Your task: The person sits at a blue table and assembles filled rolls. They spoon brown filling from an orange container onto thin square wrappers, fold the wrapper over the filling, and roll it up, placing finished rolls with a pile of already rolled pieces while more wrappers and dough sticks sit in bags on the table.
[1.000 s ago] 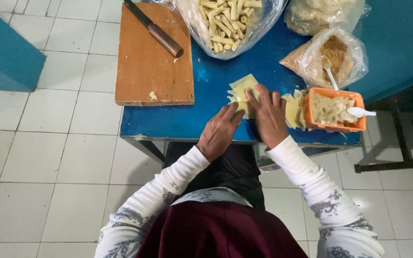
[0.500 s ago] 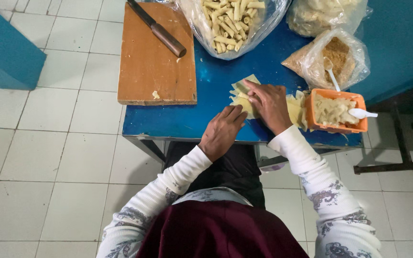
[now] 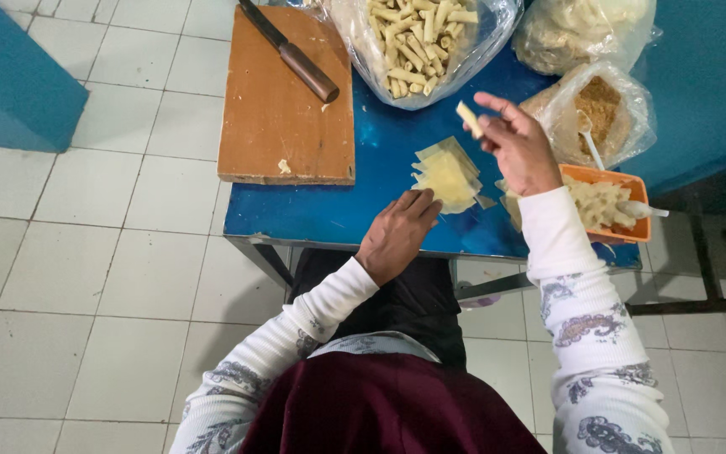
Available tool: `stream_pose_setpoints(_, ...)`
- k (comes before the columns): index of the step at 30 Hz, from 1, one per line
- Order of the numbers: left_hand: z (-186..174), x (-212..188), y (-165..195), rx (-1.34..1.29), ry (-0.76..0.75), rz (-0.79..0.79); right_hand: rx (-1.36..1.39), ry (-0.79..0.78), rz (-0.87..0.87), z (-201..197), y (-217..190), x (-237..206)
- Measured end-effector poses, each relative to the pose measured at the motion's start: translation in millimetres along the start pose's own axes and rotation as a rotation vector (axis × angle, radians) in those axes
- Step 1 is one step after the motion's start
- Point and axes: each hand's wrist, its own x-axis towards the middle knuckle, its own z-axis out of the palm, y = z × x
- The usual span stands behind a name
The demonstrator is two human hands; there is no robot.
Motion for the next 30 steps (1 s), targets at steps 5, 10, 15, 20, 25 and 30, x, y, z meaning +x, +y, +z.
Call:
stream_pose_setpoints(5,0.0,-4.3,-2.4,0.001,0.015,0.004,0.152,-0.008,-0.247,12.0,-49.4,32.7)
stream_pose_setpoints(10,1.6,-6.4,-6.7,-0.031,0.035,0.001,-0.436,0.173,-0.42,-33.7,-76.7,13.3)
stream_pose_setpoints(15,2.9,-7.7,-9.9,0.036,0.026,0.03,-1.43,0.334,-0.141,-103.2,-73.4,-30.2)
stream_pose_setpoints(20,3.2,-8.1,-8.0,-0.005,-0.003,-0.003,-1.713,0.424,0.058,-107.6,-50.1,-41.1)
stream_pose_setpoints(25,4.1,-8.3,-9.5,0.012,-0.007,-0.004,-1.781,0.493,0.016,-95.2,-43.6,-38.0)
stream_pose_setpoints(30,4.5,-8.2,-10.2,0.01,-0.031,-0.008,-1.737,0.609,-0.036,-98.9,-47.7,-43.6)
